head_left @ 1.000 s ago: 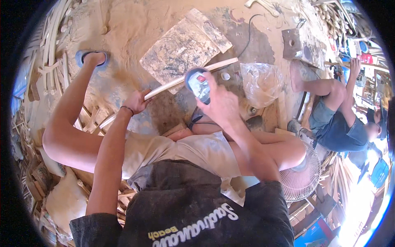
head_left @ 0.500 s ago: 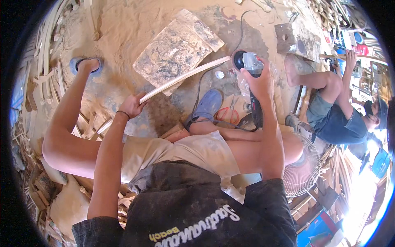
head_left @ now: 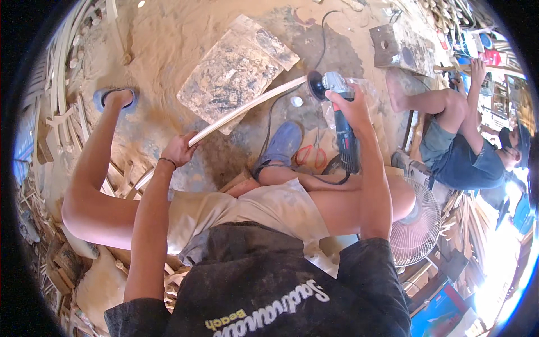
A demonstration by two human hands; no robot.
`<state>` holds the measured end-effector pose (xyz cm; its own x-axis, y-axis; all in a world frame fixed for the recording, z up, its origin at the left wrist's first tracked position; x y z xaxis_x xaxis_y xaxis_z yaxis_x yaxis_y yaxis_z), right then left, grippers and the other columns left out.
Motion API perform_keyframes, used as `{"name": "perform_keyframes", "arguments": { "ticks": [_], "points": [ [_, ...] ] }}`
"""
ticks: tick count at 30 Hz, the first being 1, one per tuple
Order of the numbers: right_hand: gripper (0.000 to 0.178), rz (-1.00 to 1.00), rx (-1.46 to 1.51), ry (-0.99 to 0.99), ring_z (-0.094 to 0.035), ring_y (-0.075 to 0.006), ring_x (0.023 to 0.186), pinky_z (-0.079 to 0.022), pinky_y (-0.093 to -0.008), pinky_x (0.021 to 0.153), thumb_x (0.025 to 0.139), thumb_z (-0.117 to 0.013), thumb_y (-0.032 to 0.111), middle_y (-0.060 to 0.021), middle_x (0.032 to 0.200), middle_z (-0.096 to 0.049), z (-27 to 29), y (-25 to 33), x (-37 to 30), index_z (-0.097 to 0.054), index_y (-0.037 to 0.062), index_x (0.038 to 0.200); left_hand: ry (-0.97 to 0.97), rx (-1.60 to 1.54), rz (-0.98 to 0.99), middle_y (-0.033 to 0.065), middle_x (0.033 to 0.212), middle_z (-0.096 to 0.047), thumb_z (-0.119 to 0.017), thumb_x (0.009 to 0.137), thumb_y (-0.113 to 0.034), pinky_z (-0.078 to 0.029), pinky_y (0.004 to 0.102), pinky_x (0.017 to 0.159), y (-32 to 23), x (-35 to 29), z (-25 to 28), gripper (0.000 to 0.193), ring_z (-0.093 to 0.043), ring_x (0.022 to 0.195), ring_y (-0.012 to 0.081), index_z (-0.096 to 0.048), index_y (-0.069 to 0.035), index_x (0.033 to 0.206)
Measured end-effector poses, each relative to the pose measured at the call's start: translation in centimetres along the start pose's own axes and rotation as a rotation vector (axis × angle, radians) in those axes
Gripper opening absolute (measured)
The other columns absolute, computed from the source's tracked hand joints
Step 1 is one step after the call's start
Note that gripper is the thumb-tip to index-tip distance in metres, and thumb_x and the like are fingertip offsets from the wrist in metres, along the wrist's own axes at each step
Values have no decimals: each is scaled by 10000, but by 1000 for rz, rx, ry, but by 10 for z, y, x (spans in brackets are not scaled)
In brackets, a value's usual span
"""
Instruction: The person sands a piece of wood using a handheld power sander, moving the tool along the length and edges of the wood while holding it in place.
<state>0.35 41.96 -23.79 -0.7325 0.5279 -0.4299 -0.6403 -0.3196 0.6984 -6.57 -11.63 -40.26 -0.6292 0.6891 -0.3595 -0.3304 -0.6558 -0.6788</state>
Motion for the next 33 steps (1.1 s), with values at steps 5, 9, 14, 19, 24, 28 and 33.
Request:
{"name": "perform_keyframes", "arguments": {
  "ticks": [5, 9, 14, 19, 24, 28, 33],
  "points": [
    [738, -70, 99, 75, -693, -140, 753, -558, -315, 692, 841, -942, 382, -47, 901, -736, -5, -3, 5, -643, -41, 1367, 38, 20, 24, 277, 972, -760, -705, 1059, -302, -588, 573, 796, -7, 1, 6, 310, -720, 925, 526, -710, -59, 1251],
    [665, -94, 67, 50, -698, -136, 757, -552, -311, 662, 833, -945, 396, -70, 935, -737, 9, -8, 19, -687, -33, 1271, 16, 20, 8, 281, 993, -762, -709, 1059, -303, -587, 572, 806, -8, 3, 5, 332, -720, 933, 525, -708, -53, 1277],
    [611, -161, 191, 148, -700, -162, 687, -556, -331, 587, 826, -945, 406, -73, 917, -725, 9, -2, 7, -695, 1, 1210, 4, 13, 12, 285, 1002, -764, -712, 1057, -317, -589, 570, 809, -2, 1, 3, 353, -724, 939, 521, -705, -52, 1291],
    [561, -258, 249, 219, -692, -175, 644, -567, -335, 559, 839, -929, 428, -72, 898, -711, 10, -11, 24, -700, 43, 1178, 35, 43, -2, 294, 986, -761, -706, 1051, -297, -584, 586, 808, 1, 2, 0, 366, -725, 941, 517, -678, -70, 1337],
    [454, -291, 331, 126, -681, -174, 605, -570, -338, 552, 887, -879, 457, -56, 841, -715, 24, -21, 23, -718, 83, 1087, 56, 242, 324, 237, 1103, -734, -738, 959, -214, -565, 581, 894, -37, -6, -15, 566, -708, 1023, 481, -507, -112, 1465],
    [447, -317, 678, 175, -673, -187, 574, -569, -347, 541, 937, -808, 527, -61, 808, -724, 20, -12, 6, -731, 103, 1056, -304, 440, 243, 168, 1245, -554, -735, 926, -191, -472, 528, 1029, -54, -17, -43, 523, -583, 1244, 382, -517, -56, 1382],
    [495, -400, 1212, 228, -683, -249, 681, -600, -416, 614, 976, -740, 569, -91, 839, -686, 3, -22, -28, -704, 90, 1096, -375, 474, 276, 167, 1248, -557, -724, 918, -162, -460, 505, 1025, -65, -13, -55, 523, -580, 1229, 369, -516, -56, 1387]
  ]
}}
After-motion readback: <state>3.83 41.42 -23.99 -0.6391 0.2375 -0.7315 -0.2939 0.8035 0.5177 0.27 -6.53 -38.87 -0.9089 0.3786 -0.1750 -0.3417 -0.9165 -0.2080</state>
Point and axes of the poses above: each hand's wrist, its own x-axis towards the middle knuckle, its own z-axis out of the back of the hand, y = z × x, the point moved 1 cm from there along x, towards the middle knuckle
